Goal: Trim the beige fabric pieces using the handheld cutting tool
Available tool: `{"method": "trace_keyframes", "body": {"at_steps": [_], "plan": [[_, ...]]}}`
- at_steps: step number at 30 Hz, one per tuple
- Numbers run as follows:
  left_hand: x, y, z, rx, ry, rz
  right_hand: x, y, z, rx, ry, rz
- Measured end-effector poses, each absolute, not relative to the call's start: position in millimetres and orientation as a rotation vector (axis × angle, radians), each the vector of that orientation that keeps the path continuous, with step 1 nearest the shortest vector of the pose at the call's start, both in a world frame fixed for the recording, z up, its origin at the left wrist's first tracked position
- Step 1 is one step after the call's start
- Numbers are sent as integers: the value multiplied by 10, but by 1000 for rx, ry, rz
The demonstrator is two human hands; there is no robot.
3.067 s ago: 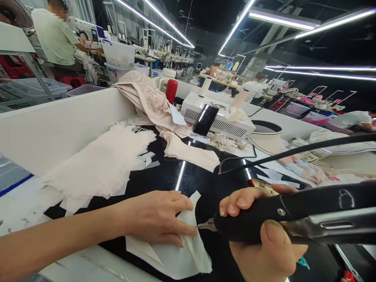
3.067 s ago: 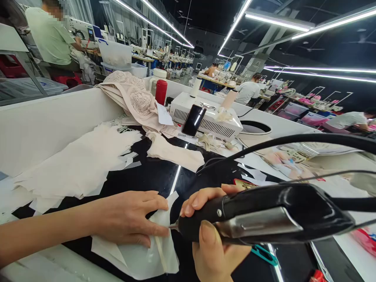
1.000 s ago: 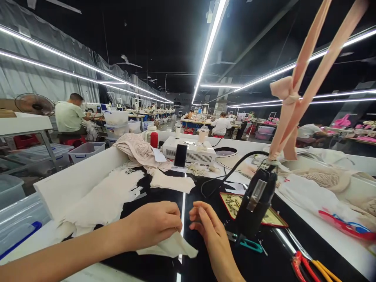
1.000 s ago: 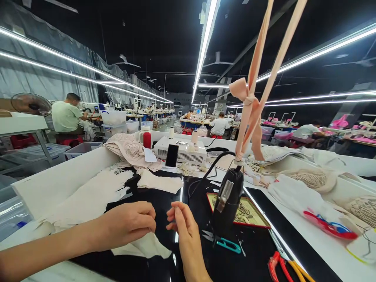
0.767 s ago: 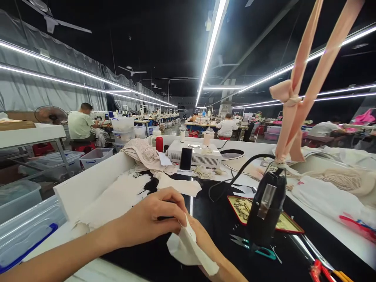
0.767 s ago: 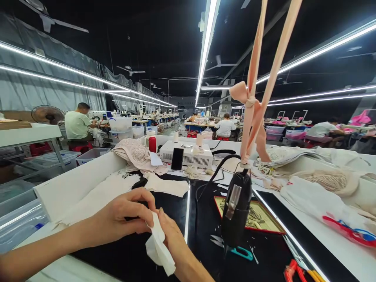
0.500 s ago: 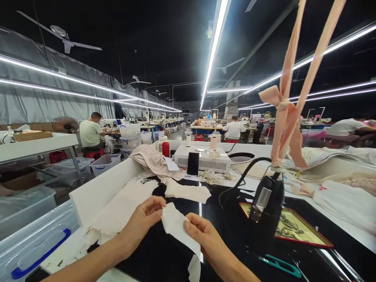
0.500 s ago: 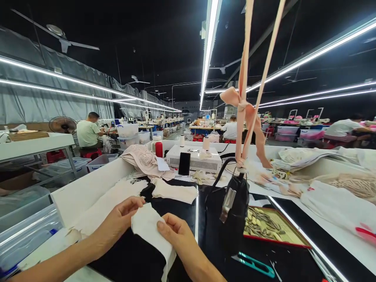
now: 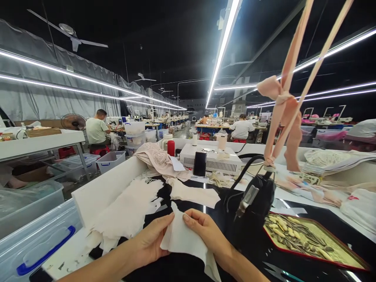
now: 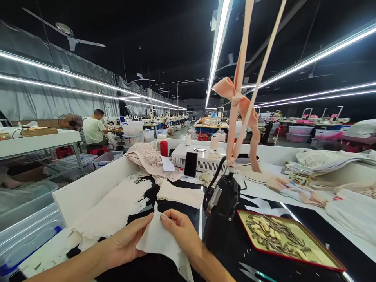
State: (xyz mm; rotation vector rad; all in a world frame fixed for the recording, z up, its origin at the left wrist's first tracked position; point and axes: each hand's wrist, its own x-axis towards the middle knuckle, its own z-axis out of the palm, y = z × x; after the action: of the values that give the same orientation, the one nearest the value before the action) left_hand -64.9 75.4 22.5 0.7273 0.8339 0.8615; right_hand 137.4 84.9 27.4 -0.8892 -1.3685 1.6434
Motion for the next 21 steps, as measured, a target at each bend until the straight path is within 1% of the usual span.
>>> {"method": "trace_keyframes", "body": {"at_steps": [6, 11, 16, 21], "plan": [[-654, 1097, 218, 803, 995, 937, 1488, 1122, 137, -1002, -1355, 1559], [-631, 1588, 358, 1010, 1163, 1000, 1739, 1469, 22, -1128, -1288, 1361], [-576, 2116, 476, 1203, 1317, 968, 2091, 1738, 58, -1182, -1243, 1173], [-523, 2449, 405, 1303, 1436, 888, 2289, 2062, 50, -1279, -1231, 1017]]}}
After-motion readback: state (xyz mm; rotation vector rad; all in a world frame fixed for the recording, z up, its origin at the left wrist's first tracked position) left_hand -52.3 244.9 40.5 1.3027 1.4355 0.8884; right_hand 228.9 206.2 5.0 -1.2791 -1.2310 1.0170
